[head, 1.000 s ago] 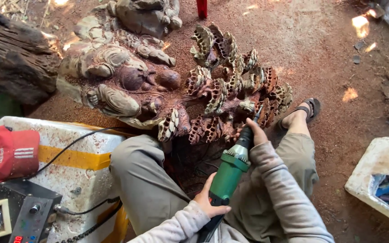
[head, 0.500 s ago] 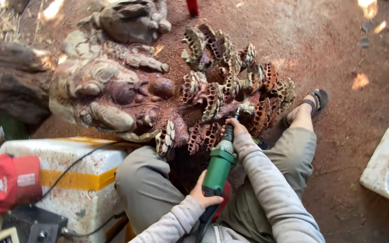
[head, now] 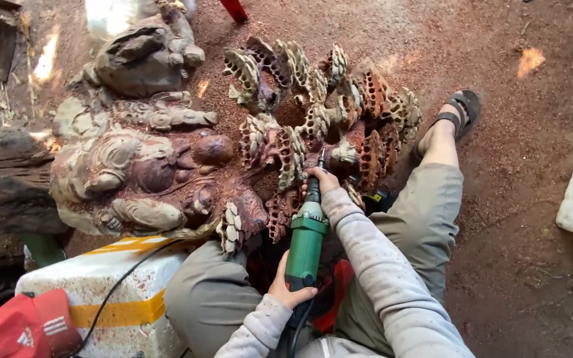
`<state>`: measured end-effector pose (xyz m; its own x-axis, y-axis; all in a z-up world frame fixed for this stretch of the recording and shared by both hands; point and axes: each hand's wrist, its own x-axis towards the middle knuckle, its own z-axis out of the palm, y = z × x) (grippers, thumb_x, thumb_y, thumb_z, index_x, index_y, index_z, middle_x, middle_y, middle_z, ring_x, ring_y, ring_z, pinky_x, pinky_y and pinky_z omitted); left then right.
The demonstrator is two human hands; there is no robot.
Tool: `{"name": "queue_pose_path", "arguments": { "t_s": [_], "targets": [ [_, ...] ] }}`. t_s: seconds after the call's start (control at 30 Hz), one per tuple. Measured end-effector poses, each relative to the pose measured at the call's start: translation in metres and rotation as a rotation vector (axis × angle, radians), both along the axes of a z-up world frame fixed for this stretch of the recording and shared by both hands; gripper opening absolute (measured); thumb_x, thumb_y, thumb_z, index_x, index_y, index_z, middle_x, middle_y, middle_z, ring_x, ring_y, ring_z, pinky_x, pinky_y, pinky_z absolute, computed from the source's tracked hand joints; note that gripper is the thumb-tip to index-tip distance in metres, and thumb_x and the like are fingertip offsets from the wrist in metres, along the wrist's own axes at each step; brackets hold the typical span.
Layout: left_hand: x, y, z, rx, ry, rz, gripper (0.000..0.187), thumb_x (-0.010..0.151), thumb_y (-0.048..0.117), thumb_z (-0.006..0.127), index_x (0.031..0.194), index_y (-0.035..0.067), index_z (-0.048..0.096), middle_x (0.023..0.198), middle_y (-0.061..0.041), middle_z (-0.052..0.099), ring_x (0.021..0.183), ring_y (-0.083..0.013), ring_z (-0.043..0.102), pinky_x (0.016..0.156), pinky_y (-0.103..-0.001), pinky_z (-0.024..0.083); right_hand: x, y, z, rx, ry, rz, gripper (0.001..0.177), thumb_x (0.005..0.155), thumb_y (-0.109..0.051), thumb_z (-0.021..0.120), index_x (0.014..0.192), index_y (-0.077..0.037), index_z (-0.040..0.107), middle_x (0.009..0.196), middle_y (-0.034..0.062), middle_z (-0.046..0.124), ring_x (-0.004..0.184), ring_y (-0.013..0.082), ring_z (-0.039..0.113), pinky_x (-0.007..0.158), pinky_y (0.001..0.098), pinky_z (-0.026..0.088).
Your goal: Carving and cleaning intricate details on a large wooden burl using a rotary power tool.
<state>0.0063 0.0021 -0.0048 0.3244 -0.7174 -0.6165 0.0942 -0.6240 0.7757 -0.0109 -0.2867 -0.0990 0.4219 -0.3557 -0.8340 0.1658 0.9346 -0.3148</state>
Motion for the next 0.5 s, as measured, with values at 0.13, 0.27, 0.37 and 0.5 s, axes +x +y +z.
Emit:
{"name": "queue_pose_path", "arguments": {
  "t_s": [0.13,0.27,0.37,0.5],
  "targets": [
    [0.005,-0.003,0.001,0.092,-0.038,-0.040,0.117,0.061,0.021,0.086,0.158,0.016,0.021,0.146,-0.014,0.054,0.127,-0.0267,0.061,0.105,-0.036,0.048,0.001,-0.004,0.003,0.027,0.023,0.021,0.028,0.090,-0.017,0.066,0.111,0.000,0.064,0.082,0.0133,0.068,0.059,0.0215,0.065,0.048,0.0301,0.056],
    [0.005,-0.005,0.001,0.082,-0.027,-0.026,0.117,0.060,0.019,0.085,0.158,0.015,0.022,0.144,-0.014,0.056,0.125,-0.0268,0.062,0.104,-0.036,0.049,0.003,-0.005,0.000,0.051,0.010,0.008,0.023,0.091,-0.016,0.065,0.105,0.001,0.063,0.077,0.0131,0.067,0.056,0.0217,0.064,0.045,0.0313,0.055],
    [0.002,-0.005,0.003,0.089,-0.018,-0.010,0.116,0.060,0.016,0.084,0.158,0.016,0.022,0.143,-0.014,0.057,0.123,-0.0261,0.063,0.103,-0.036,0.050,0.003,-0.005,0.005,0.054,0.008,0.018,0.023,0.091,-0.016,0.066,0.107,0.001,0.063,0.077,0.0121,0.066,0.056,0.0207,0.063,0.046,0.0307,0.055],
    [0.000,0.000,0.003,0.059,-0.019,0.001,0.114,0.061,0.015,0.084,0.158,0.016,0.024,0.143,-0.013,0.057,0.124,-0.0257,0.063,0.104,-0.035,0.049,0.004,-0.002,0.003,0.051,-0.012,0.002,0.023,0.091,-0.016,0.065,0.107,-0.001,0.062,0.076,0.0124,0.064,0.055,0.0221,0.062,0.046,0.0324,0.054]
  ]
}}
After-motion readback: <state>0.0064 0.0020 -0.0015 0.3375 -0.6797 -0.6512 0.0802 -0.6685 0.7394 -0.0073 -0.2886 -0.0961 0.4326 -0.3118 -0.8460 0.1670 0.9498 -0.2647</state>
